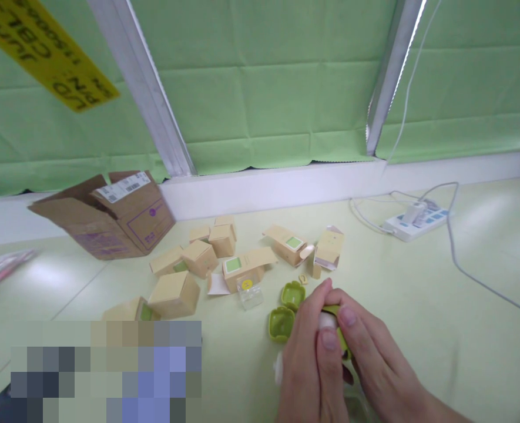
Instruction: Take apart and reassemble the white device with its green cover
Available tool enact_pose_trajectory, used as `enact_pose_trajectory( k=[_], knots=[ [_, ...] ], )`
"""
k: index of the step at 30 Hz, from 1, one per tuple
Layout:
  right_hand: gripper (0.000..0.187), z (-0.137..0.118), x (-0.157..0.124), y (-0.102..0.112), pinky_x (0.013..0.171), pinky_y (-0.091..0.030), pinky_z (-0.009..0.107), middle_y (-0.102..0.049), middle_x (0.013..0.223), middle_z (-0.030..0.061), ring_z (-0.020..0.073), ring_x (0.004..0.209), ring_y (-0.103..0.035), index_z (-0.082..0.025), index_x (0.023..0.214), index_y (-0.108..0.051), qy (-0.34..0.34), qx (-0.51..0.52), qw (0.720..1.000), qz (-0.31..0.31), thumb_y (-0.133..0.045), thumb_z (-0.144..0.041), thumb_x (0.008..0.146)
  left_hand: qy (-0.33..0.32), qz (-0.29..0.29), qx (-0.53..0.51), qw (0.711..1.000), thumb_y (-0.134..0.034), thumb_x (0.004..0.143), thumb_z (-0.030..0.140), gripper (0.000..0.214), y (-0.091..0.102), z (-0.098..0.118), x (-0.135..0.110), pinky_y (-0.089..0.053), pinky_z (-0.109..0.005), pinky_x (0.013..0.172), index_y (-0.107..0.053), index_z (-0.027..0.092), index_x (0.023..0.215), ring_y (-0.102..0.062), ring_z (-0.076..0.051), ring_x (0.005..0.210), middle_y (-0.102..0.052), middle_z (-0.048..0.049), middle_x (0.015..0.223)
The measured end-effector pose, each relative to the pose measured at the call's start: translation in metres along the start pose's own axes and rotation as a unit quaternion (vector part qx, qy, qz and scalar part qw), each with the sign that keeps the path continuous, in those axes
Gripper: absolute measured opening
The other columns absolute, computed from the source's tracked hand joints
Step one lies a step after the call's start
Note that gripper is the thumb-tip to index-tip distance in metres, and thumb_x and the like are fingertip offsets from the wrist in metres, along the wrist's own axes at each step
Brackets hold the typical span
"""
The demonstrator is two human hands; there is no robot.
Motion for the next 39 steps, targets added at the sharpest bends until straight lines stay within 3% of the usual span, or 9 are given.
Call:
enact_pose_trajectory(
  k=[10,15,18,21,26,31,37,39],
  knots=[
    [0.042,0.018,-0.005,0.006,0.084,-0.057,0.028,-0.073,0.106,0.0066,0.0234,0.095,-0.067,-0.024,0.112,-0.071,-0.064,0.018,0.996,0.057,-0.043,-0.054,0.101,-0.029,0.006,-0.041,0.999,-0.034,0.105,0.022,0.044,-0.001,-0.002,0.005,-0.048,-0.045,0.114,-0.043,0.025,0.148,-0.048,-0.023,0.141,-0.054,-0.0075,0.15],
    [0.05,0.021,-0.01,0.004,0.065,-0.059,0.026,-0.073,0.109,0.0078,0.0229,0.088,-0.069,-0.023,0.115,-0.07,-0.153,0.046,0.984,0.073,-0.044,-0.063,0.097,-0.024,-0.008,-0.056,0.998,-0.034,0.106,0.027,0.042,-0.001,-0.004,0.009,-0.047,-0.04,0.115,-0.046,0.029,0.146,-0.05,-0.02,0.139,-0.056,-0.004,0.148],
    [0.051,0.014,-0.01,0.004,0.074,-0.061,0.027,-0.075,0.106,0.0075,0.0238,0.092,-0.07,-0.024,0.105,-0.073,-0.139,0.03,0.986,0.089,-0.047,-0.066,0.094,-0.035,-0.015,-0.058,0.998,-0.033,0.106,0.027,0.043,-0.001,-0.002,0.011,-0.046,-0.041,0.115,-0.045,0.028,0.147,-0.05,-0.021,0.139,-0.056,-0.0046,0.148],
    [0.051,0.017,-0.015,0.009,0.085,-0.061,0.032,-0.075,0.116,0.0088,0.0284,0.108,-0.068,-0.024,0.107,-0.075,-0.131,0.01,0.983,0.128,-0.051,-0.067,0.092,-0.051,-0.024,-0.059,0.997,-0.032,0.105,0.026,0.044,-0.001,-0.001,0.01,-0.048,-0.042,0.113,-0.046,0.025,0.147,-0.054,-0.023,0.136,-0.058,-0.0069,0.146],
    [0.044,0.039,-0.031,0.019,0.072,-0.066,0.033,-0.064,0.14,0.0063,0.033,0.125,-0.062,-0.029,0.126,-0.068,-0.166,-0.014,0.969,0.182,-0.06,-0.055,0.092,-0.092,-0.003,-0.033,0.995,-0.032,0.105,0.024,0.047,0.002,0.003,0.007,-0.05,-0.042,0.112,-0.039,0.03,0.15,-0.054,-0.022,0.135,-0.057,-0.0049,0.146],
    [0.042,0.043,-0.033,0.021,0.077,-0.067,0.033,-0.063,0.143,0.0032,0.0322,0.131,-0.058,-0.031,0.127,-0.068,-0.168,-0.005,0.97,0.178,-0.061,-0.054,0.093,-0.129,-0.012,-0.014,0.991,-0.034,0.103,0.018,0.049,0.002,0.007,0.007,-0.05,-0.042,0.111,-0.037,0.027,0.151,-0.055,-0.023,0.133,-0.058,-0.0069,0.145],
    [0.047,0.037,-0.028,0.019,0.076,-0.066,0.031,-0.067,0.137,0.0063,0.0296,0.118,-0.067,-0.03,0.126,-0.068,-0.199,0.021,0.964,0.173,-0.057,-0.061,0.092,-0.104,-0.028,-0.026,0.994,-0.037,0.101,0.018,0.052,0.002,0.004,0.008,-0.049,-0.04,0.111,-0.036,0.028,0.152,-0.056,-0.021,0.132,-0.056,-0.0056,0.147],
    [0.048,0.035,-0.024,0.017,0.068,-0.064,0.029,-0.074,0.12,0.0083,0.0274,0.1,-0.072,-0.027,0.124,-0.068,-0.201,0.037,0.967,0.155,-0.056,-0.061,0.093,-0.086,-0.019,-0.02,0.996,-0.036,0.103,0.021,0.049,0.006,0.005,0.007,-0.048,-0.042,0.113,-0.038,0.029,0.151,-0.056,-0.022,0.132,-0.056,-0.005,0.148]
  ],
)
Point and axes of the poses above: each hand's wrist, its own x-axis towards the middle knuckle, its own y-axis out of the back of the hand, z = x × y, the point moved 7 cm from there along x, towards the middle knuckle
